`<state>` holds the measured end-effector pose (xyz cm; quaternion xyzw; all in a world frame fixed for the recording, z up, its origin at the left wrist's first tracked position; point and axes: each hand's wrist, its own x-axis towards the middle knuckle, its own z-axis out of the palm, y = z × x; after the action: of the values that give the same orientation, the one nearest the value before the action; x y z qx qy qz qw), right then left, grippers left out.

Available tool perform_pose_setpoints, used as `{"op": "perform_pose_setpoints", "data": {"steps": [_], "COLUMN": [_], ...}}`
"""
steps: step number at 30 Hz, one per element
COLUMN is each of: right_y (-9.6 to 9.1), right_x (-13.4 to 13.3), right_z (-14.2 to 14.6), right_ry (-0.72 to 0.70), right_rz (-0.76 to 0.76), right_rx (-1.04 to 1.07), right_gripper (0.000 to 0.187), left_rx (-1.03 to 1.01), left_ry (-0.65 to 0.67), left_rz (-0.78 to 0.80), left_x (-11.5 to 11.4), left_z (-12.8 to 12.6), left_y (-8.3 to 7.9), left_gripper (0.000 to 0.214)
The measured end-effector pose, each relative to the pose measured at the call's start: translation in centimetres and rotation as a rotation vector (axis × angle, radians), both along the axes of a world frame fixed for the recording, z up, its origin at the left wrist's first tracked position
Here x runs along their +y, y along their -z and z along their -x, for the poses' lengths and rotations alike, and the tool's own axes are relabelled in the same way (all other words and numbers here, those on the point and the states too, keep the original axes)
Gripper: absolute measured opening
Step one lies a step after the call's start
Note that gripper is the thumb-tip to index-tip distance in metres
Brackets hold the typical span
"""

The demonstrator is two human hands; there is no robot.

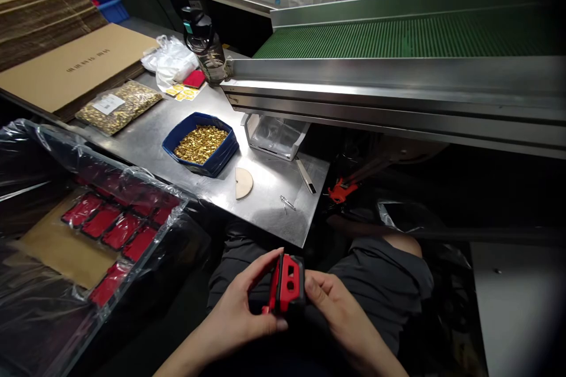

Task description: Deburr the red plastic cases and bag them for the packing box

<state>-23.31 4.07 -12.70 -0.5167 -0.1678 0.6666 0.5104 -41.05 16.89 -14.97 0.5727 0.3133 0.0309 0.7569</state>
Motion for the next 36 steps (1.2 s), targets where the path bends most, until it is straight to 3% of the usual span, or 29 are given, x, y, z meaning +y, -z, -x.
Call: {"op": "perform_pose_setpoints", "data": {"steps": [5, 13, 19, 24, 27, 31, 36], "right_y": [0.4, 1.2, 1.2, 0.8, 0.2, 0.3, 1.1], "right_x": [-0.3, 0.8, 0.3, 0.0, -0.2, -0.8, -1.1], "right_z": [0.3, 0.6, 0.4, 0.3, 0.5, 1.1, 1.2], "right_ry": [-0.148, -0.009, -0.015, -0.038, -0.134, -0.330, -0.424], "right_rz": [-0.043, 0.024, 0.031, 0.041, 0.005, -0.173, -0.257], "right_rx": [-0.154, -0.068, -0.115, -0.147, -0.369, -0.790, -0.962], "right_gripper": [0.042, 0.051, 0.053, 0.052, 0.052, 0.034, 0.026], "left_rx": [0.029, 0.197, 0.138, 0.046, -0.059, -0.126, -0.096], "left_ry": [-0.148, -0.154, -0.270, -0.294, -0.238, -0.171, -0.123], "left_rz": [0.271, 0.368, 0.489, 0.614, 0.564, 0.339, 0.085], "left_x": [0.1, -0.3, -0.1, -0.3, -0.5, -0.1, 0.7], "left_z": [-0.7, -0.9, -1.1, -0.9, -0.6, -0.1, 0.0], "left_y": [1.1, 1.6, 0.7, 1.2, 1.5, 0.5, -1.9], "left_gripper": [0.089, 0.077, 0.059, 0.056, 0.067, 0.094, 0.084]}}
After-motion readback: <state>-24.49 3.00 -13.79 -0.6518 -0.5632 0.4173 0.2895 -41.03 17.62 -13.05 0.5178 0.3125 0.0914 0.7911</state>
